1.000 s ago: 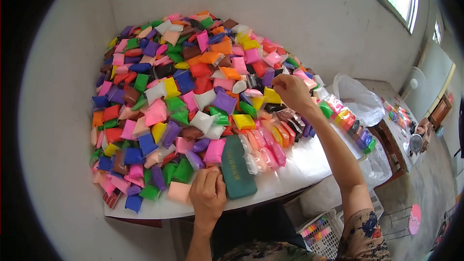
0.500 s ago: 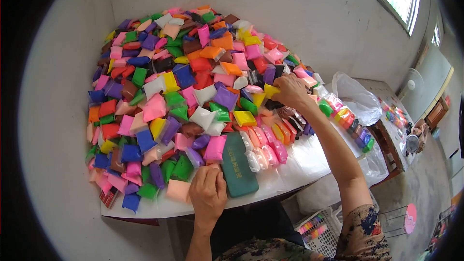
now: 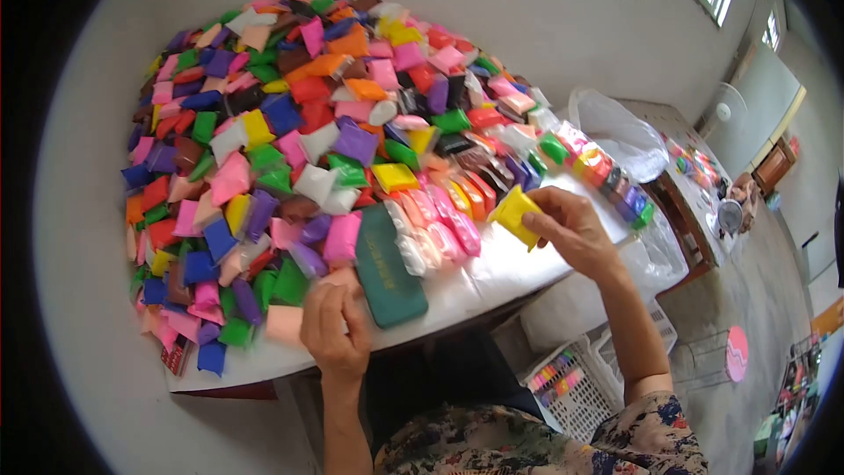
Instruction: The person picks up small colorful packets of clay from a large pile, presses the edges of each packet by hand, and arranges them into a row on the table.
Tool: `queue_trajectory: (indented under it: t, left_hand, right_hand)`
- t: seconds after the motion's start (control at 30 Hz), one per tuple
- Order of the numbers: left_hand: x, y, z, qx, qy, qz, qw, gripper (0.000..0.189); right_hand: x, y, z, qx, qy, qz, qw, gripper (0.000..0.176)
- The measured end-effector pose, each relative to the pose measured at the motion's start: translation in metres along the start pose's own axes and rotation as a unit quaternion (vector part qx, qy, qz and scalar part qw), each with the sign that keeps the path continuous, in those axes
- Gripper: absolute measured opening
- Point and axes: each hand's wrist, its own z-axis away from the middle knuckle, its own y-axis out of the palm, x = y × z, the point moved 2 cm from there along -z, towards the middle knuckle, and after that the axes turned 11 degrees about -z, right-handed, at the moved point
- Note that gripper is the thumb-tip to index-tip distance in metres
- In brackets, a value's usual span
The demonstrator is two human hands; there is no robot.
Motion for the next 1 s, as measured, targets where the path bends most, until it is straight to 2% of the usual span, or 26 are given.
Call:
queue_trajectory:
  t: [0.03,0.13,0.23,0.27,0.37,0.47,0.57,0.6,0.9,1.0]
  left_hand:
    - [-0.002,-0.001,0.001,-0.011,0.007,0.001,1.0,0.016]
    - [-0.011,-0.011,-0.002,-0.036,0.039,-0.012,0.999,0.015]
    - [-0.036,-0.02,-0.003,-0.04,0.055,0.004,0.998,0.016]
    - [-0.05,-0.023,-0.003,-0.019,0.05,0.04,0.998,0.017]
    - [-0.085,-0.011,0.014,0.05,0.016,0.163,0.985,0.018]
    - [-0.112,0.008,0.018,0.125,0.016,0.175,0.976,0.021]
    - [-0.125,0.028,0.018,0.141,0.006,0.192,0.971,0.019]
    - [-0.129,0.033,0.017,0.153,0.004,0.182,0.971,0.019]
    - [-0.142,0.066,0.016,0.195,0.001,0.116,0.974,0.02]
    - [-0.146,0.067,0.013,0.215,-0.004,0.101,0.971,0.023]
  right_hand:
    - [-0.014,0.003,0.011,-0.017,0.014,-0.022,1.0,0.034]
    - [-0.044,0.016,0.034,-0.118,0.036,0.146,0.982,0.031]
    - [-0.057,0.027,0.049,-0.167,-0.103,0.343,0.919,0.034]
    - [-0.054,0.028,0.054,-0.161,-0.043,0.358,0.919,0.036]
    - [-0.046,0.028,0.059,-0.161,-0.082,0.427,0.886,0.04]
    - [-0.043,0.018,0.057,-0.071,-0.275,0.429,0.858,0.048]
    - [-0.069,0.017,0.052,0.043,-0.284,0.39,0.875,0.057]
    - [-0.072,0.017,0.052,0.061,-0.265,0.35,0.896,0.059]
    - [-0.073,0.029,0.056,0.012,-0.234,0.363,0.902,0.057]
    - [-0.068,0.011,0.055,0.047,-0.181,0.216,0.958,0.053]
